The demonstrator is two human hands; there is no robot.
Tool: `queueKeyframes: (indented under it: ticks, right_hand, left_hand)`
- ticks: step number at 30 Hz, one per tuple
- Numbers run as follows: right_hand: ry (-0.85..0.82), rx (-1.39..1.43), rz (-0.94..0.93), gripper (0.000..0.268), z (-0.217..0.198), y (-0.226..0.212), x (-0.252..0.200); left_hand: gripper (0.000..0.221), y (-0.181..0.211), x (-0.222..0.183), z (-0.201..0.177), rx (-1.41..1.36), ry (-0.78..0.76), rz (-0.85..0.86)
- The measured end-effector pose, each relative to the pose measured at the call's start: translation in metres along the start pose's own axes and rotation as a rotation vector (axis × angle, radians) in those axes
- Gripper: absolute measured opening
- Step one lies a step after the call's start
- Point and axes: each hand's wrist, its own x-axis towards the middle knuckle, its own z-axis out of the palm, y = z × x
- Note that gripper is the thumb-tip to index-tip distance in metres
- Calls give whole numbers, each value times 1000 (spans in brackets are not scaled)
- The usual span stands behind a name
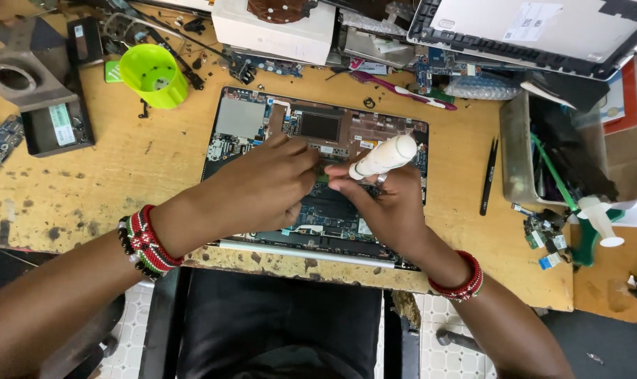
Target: Opening a laptop casing by removing screws and prying the panel to inspect internal components.
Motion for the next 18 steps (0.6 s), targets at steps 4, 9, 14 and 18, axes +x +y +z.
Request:
queueKeyframes:
  ticks: [4,9,14,18]
  right_hand:
    - [-12,177,16,18,-1,-2,4]
    - [-48,199,28,24,0,-3,4]
    - [-17,340,28,27,-10,-8,8]
    - [67,380,44,22,-18,-6,5]
  left_hand:
    - [28,4,5,-12,-70,-89,-39]
    - [34,0,8,-8,-46,-120,-8]
    - [39,0,7,-15,-106,-102,-36]
    - [39,7,4,-36,-152,-107,-45]
